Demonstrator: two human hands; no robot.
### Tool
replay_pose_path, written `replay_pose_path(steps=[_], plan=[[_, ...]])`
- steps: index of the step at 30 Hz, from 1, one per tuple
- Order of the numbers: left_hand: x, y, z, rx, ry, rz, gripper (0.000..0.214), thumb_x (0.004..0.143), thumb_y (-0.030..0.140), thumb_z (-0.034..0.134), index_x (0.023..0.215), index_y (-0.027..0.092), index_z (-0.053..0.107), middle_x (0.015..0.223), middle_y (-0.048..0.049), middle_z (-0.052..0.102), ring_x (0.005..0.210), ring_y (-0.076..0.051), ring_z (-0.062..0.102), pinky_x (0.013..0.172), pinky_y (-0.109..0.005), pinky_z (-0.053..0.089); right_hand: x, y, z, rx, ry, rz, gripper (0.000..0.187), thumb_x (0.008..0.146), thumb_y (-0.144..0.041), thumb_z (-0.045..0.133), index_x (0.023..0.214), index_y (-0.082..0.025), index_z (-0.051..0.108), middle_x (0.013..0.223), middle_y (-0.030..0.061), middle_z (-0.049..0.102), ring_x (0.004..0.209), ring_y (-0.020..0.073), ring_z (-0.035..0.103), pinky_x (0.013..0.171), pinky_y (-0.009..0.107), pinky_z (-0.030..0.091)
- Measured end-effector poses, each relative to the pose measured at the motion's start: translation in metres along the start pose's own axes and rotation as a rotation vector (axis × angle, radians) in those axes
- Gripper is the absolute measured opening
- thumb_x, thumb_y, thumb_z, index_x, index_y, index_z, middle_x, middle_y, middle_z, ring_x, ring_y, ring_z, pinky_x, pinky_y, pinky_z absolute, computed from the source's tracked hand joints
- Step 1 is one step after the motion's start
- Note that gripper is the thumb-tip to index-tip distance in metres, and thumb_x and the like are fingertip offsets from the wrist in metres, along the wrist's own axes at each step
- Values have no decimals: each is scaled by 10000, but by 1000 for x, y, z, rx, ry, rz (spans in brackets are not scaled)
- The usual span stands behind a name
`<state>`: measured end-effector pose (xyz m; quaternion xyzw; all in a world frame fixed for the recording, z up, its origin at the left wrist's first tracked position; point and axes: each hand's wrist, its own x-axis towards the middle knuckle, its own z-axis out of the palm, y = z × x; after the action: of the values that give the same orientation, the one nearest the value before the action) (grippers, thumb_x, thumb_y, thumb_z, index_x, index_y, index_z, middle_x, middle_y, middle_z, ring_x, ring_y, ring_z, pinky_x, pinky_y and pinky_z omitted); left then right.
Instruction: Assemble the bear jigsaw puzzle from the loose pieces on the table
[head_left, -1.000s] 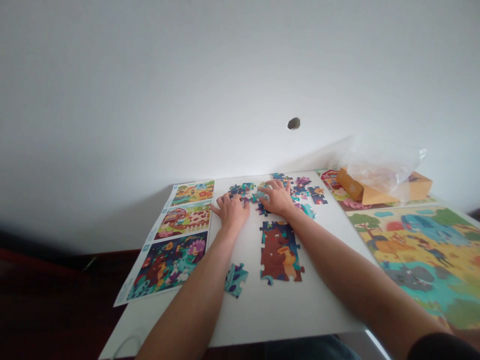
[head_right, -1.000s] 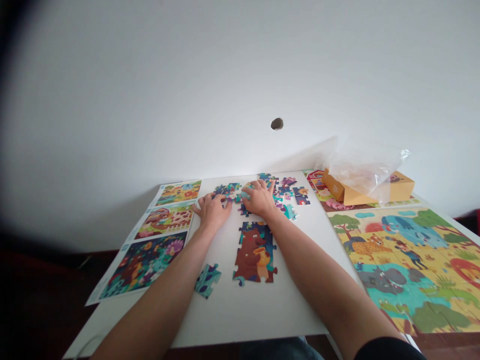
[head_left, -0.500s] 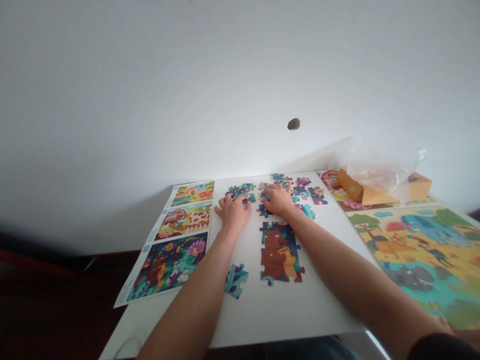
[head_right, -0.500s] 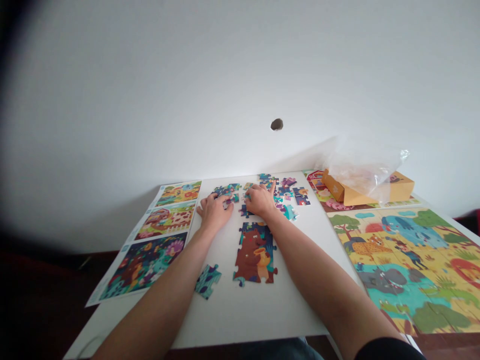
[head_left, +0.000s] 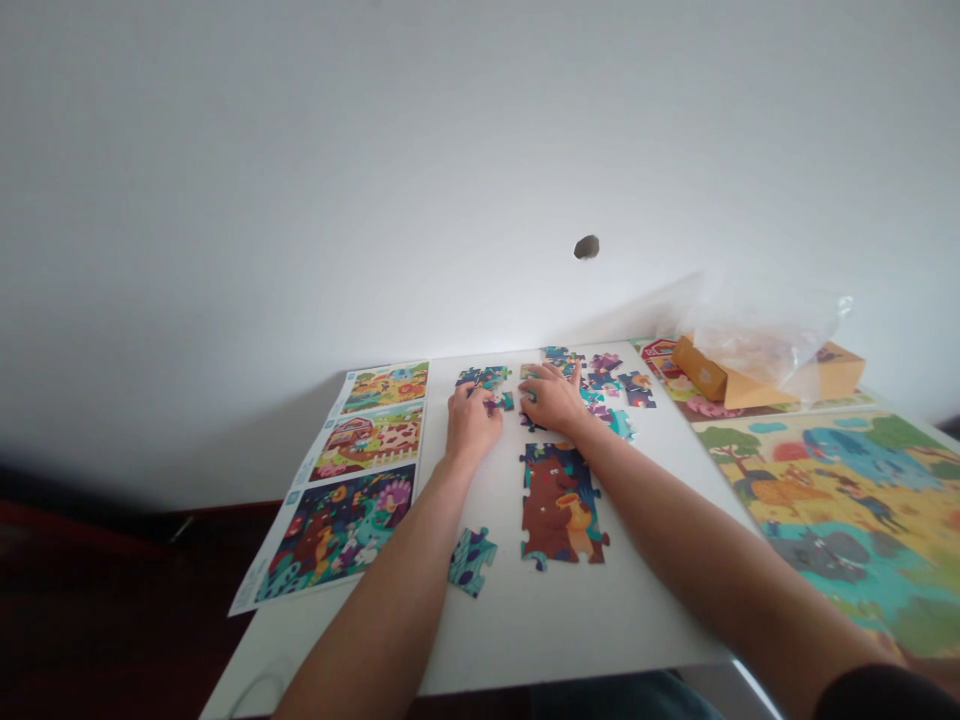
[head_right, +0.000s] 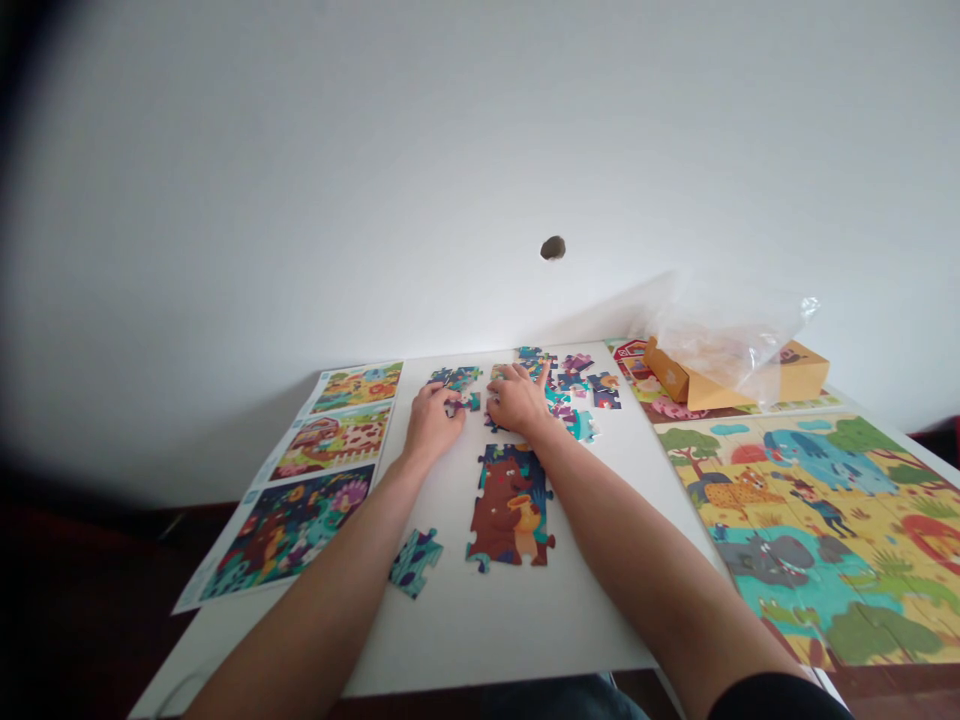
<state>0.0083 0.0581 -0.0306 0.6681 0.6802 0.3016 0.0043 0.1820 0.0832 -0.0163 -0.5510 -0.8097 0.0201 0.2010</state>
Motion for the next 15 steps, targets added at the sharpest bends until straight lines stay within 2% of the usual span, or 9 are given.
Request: replay_pose_path(steps=[2,4,6,8,11,13,15], plan=[[1,0,-1,-69,26,-19,413,742,60,562,1123,197,647,1256,-79,593,1227,-210,544,1090,-305,424,0,1,-1,21,-3,-13,354,908,-315,518,1218,-333,688,1452,47,512,1379,328,360,1154,677,8],[2,-1,-3,-142,53,-70,546,713,-2,511,1221,185,581,1260,-80,596,1178,-186,582,1024,-284,475,0,1,-2,58,-29,-92,381,925,-358,518,1285,-373,640,1486,31,475,1393,323,339,1147,687,16],[3,-3,-6,-184,89,-132,591,705,-15,491,1264,170,544,1277,-91,592,1115,-178,617,958,-272,510,0,1,-2,84,-69,-188,367,931,-451,526,1274,-401,643,1517,19,435,1410,334,308,1129,708,17],[4,-5,-9,-162,141,-167,600,705,-7,499,1281,160,534,1294,-98,593,1126,-188,612,976,-279,498,0,1,-3,86,-90,-223,350,920,-513,541,1216,-395,684,1522,25,426,1413,345,292,1120,715,9],[4,-7,-12,-47,167,-217,617,707,29,544,1309,164,537,1309,-103,612,1230,-254,553,1068,-358,434,0,1,-2,65,-66,-164,311,902,-492,583,1161,-384,716,1493,35,457,1393,342,314,1127,699,8],[4,-8,-13,3,111,-282,630,710,57,574,1326,189,543,1302,-99,637,1248,-313,538,1069,-444,421,1,1,-2,50,-40,-104,281,898,-461,598,1132,-379,729,1455,40,490,1372,333,339,1133,688,18],[4,-8,-12,-7,56,-322,640,703,58,588,1323,215,559,1291,-81,659,1234,-337,553,1048,-480,428,1,1,-1,37,-16,-53,266,904,-434,591,1116,-367,738,1405,57,527,1348,322,365,1139,674,33]])
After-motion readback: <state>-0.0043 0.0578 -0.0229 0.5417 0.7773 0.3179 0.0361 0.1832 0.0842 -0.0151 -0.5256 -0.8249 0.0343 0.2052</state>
